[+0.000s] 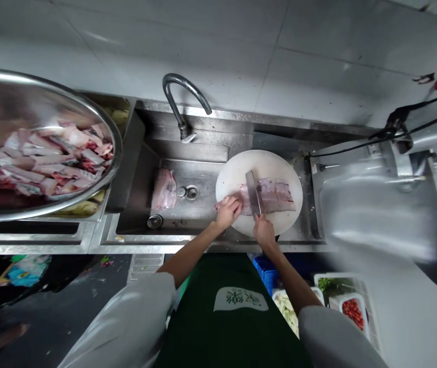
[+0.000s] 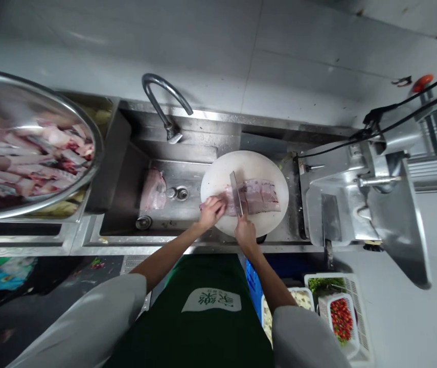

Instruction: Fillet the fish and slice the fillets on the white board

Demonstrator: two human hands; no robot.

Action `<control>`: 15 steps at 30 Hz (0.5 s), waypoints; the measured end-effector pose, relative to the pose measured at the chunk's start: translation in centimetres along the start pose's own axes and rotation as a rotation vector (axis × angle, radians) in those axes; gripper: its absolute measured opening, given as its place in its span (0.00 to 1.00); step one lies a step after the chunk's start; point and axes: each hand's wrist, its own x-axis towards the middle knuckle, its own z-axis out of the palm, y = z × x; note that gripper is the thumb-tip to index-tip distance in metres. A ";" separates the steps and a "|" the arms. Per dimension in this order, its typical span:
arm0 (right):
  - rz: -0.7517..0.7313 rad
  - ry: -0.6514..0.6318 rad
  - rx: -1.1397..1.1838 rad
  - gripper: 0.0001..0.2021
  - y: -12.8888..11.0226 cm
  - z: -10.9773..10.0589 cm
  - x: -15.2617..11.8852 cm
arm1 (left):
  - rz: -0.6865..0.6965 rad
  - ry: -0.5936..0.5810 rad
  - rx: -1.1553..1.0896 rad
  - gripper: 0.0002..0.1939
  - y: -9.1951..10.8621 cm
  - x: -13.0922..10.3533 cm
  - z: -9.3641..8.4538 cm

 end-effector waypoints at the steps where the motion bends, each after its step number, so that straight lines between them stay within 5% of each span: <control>1: 0.004 -0.015 -0.001 0.17 0.2 0.9 -0.8 | 0.022 -0.064 0.011 0.12 0.2 0.6 0.8; 5: 0.036 -0.093 -0.007 0.16 2.2 2.9 -4.0 | 0.041 -0.169 0.045 0.12 0.2 1.5 2.6; 8: 0.066 -0.157 -0.051 0.17 2.5 2.1 -4.3 | 0.055 -0.188 0.016 0.14 -0.2 1.2 2.6; 11: 0.012 -0.135 -0.098 0.18 -0.6 -0.6 0.1 | 0.056 -0.227 -0.027 0.15 -0.3 1.4 2.6; 15: -0.110 -0.040 -0.073 0.19 -7.0 -5.0 10.1 | 0.022 -0.163 -0.132 0.12 -0.1 2.2 2.1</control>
